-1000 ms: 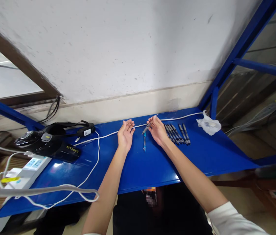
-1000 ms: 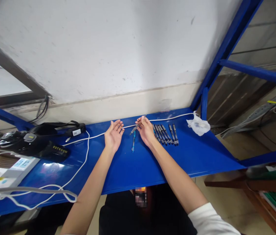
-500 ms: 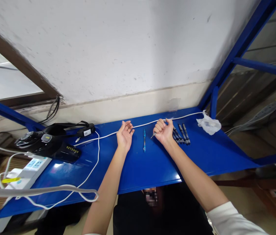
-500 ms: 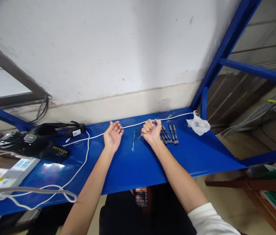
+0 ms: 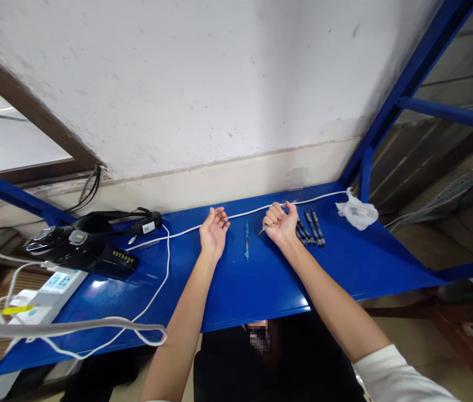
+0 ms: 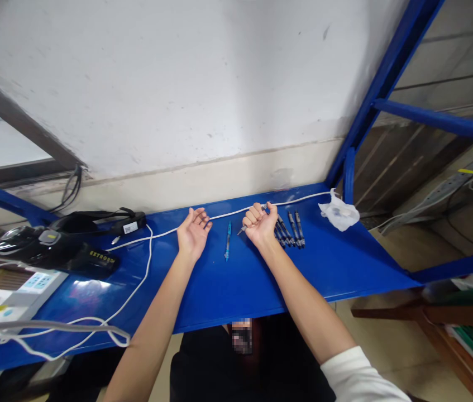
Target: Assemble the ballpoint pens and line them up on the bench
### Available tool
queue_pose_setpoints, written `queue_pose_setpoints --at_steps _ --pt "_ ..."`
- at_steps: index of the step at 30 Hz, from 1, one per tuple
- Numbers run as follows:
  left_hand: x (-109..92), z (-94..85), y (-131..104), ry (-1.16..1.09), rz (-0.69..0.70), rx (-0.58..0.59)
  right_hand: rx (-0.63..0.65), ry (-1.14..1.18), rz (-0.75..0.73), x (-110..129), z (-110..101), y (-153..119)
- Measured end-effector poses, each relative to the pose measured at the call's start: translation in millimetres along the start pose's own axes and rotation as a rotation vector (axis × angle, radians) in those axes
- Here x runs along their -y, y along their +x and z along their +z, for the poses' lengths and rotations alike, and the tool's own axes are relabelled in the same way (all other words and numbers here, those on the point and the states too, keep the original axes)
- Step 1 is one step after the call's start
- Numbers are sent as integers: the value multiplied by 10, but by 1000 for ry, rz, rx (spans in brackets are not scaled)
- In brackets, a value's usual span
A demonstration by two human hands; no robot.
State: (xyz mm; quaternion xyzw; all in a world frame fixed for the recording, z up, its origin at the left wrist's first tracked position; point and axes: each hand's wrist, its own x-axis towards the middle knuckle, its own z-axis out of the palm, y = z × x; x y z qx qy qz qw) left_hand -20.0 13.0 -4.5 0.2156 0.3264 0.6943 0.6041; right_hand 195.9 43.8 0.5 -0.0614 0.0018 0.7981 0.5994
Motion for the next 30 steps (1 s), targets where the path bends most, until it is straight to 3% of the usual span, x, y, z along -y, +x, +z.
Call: queue_pose_setpoints --at_steps 10,16,22,28,30 --pt "29 -8 7 92 23 14 8 1 5 -2 -19 13" --pt "182 9 -17 687 250 23 34 -41 14 11 -30 11" --pt "288 3 -104 1224 459 269 90 -159 9 -32 34 12" --pt "296 -47 -117 1082 394 377 83 -404 -78 -72 169 -55" --pt "292 -59 -112 1130 423 411 83 -525 -103 -14 172 -137"
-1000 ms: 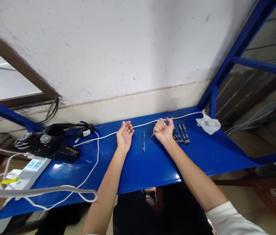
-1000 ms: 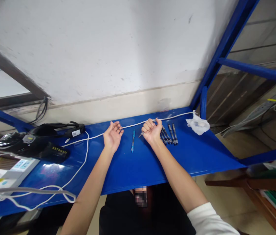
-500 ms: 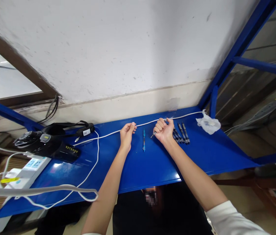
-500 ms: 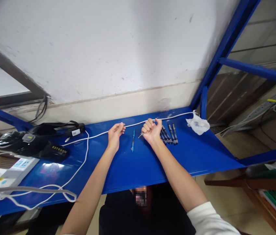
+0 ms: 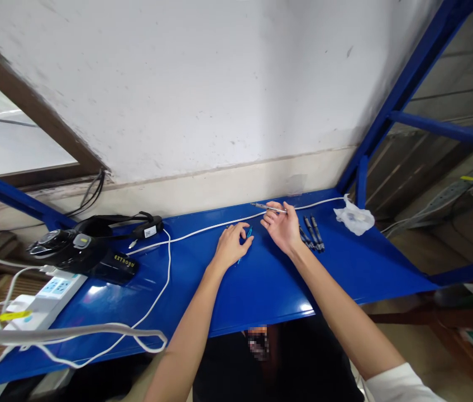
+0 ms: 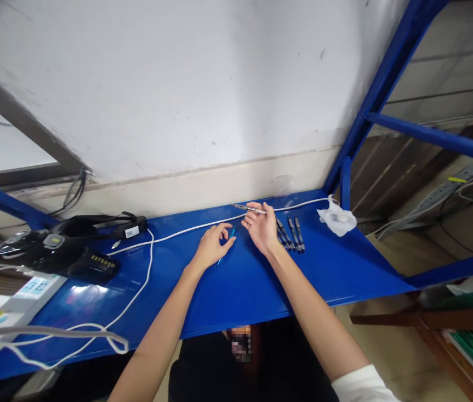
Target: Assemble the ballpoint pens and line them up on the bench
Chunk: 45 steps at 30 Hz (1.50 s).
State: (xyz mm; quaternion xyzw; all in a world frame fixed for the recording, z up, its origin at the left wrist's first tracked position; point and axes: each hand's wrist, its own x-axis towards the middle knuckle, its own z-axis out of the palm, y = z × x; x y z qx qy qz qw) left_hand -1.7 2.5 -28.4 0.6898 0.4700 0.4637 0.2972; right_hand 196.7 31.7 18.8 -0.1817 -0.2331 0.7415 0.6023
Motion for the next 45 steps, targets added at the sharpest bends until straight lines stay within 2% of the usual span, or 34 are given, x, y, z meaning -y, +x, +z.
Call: queue_pose_setpoints --at_steps 2,4,6,8,10,13,17,20,25,29,35,41,45 --pt "13 -2 -2 100 36 14 1 -191 -74 114 -81 -122" --pt "25 2 -4 170 55 7 -35 -527 -239 292 -224 -283" --pt "32 10 -4 180 54 -10 -55 -1029 -444 518 -430 -458" --pt "27 18 0 128 32 -38 -25 -1516 -570 742 -687 -616" --pt "15 23 6 60 -10 -70 -23 -1861 -582 908 -964 -734" --pt "-4 25 13 30 -54 -84 -105 -2112 -562 994 -1314 -823" --pt "-35 30 18 -91 -45 -119 -80 -2201 -533 942 -1497 -831" --pt "-90 39 35 -233 -78 -157 -41 -2204 -542 922 -1495 -818" --pt "-191 -3 96 -598 -203 -248 -50 -2174 -523 940 -1487 -834" --pt "-197 -77 122 -705 -205 -306 14 -2162 -486 954 -1446 -867" --pt "-166 -111 108 -768 -191 -304 107 -2153 -457 962 -1360 -896" --pt "-163 -127 120 -929 -221 -266 162 -2114 -450 971 -1379 -894" --pt "-172 -127 126 -1009 -210 -247 110 -2004 -558 927 -1230 -886"
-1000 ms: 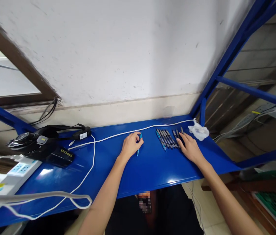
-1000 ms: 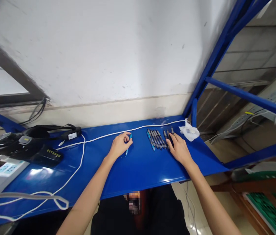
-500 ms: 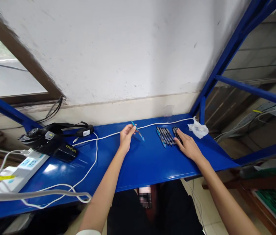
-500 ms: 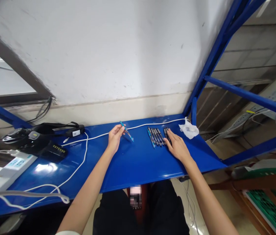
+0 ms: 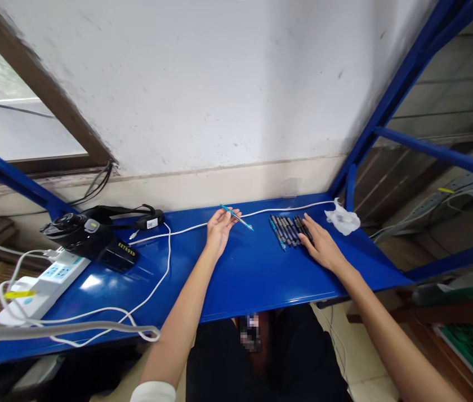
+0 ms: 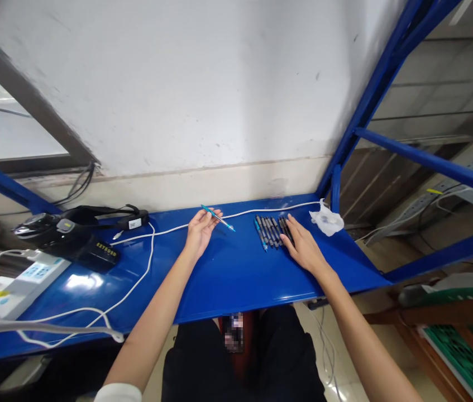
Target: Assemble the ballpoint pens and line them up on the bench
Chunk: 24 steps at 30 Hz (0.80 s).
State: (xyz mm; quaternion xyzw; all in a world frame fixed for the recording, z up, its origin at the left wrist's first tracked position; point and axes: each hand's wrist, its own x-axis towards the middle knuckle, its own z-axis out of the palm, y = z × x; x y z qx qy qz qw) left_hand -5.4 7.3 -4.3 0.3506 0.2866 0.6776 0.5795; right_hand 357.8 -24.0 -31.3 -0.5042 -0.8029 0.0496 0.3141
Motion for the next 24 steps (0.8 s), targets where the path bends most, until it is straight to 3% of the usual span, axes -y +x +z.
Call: queue_pose_setpoints --at_steps 3,5,8,11,16,20,24 --pt "9 23 -15 -7 -14 39 -133 179 15 359 58 192" --pt "25 33 -23 4 -25 68 -118 310 -16 686 187 398" --pt "56 23 -15 22 -2 71 -72 429 -108 1146 525 754" --pt "69 -26 15 30 44 25 2 530 -155 1418 933 1022" --pt "22 -108 60 7 20 1 41 559 -103 1478 1347 1061" --pt "-2 -110 69 2 -15 41 72 462 -104 1417 1373 969" --pt "26 -112 73 24 -19 -24 91 384 -104 1399 1349 969"
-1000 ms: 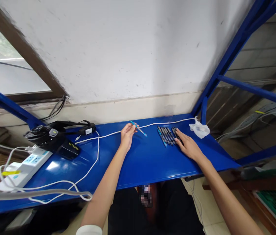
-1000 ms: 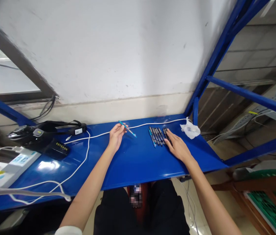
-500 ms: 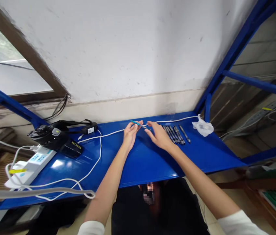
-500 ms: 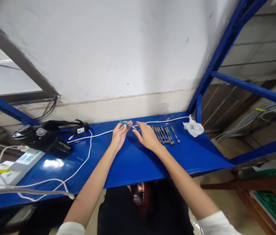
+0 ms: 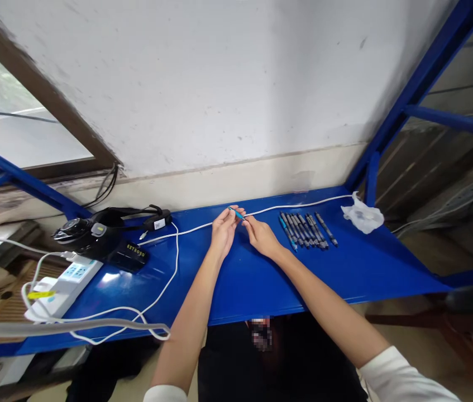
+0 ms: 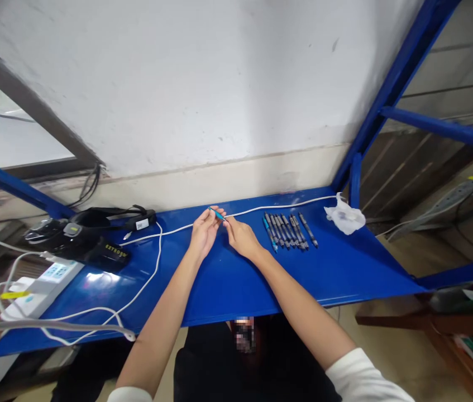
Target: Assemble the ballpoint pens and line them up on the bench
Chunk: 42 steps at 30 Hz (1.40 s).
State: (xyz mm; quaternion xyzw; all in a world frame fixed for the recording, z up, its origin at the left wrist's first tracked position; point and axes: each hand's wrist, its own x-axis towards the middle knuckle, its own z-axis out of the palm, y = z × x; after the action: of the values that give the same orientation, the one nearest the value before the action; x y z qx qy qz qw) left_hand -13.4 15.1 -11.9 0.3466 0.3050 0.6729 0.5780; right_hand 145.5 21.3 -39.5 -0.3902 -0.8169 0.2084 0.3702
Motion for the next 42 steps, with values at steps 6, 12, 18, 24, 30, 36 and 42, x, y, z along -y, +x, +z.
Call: queue_pose_setpoints --at_steps 6,12,18,24,30,36,42 --pt "23 -25 21 62 68 -78 -3 19 -29 7 4 36" --pt "18 -10 24 98 113 -145 5 2 -42 24 -30 35" --pt "42 -25 27 185 161 -227 -3 -27 -78 49 -52 25" --pt "66 -53 36 166 160 -240 -13 -43 -67 47 -28 23" --pt "-3 -9 -5 39 15 -5 -61 -18 -54 54 -42 17" --pt "54 -22 14 121 85 -159 -25 -13 -53 34 -31 10" --pt "17 7 -16 37 -2 17 -57 -2 -26 36 -42 20"
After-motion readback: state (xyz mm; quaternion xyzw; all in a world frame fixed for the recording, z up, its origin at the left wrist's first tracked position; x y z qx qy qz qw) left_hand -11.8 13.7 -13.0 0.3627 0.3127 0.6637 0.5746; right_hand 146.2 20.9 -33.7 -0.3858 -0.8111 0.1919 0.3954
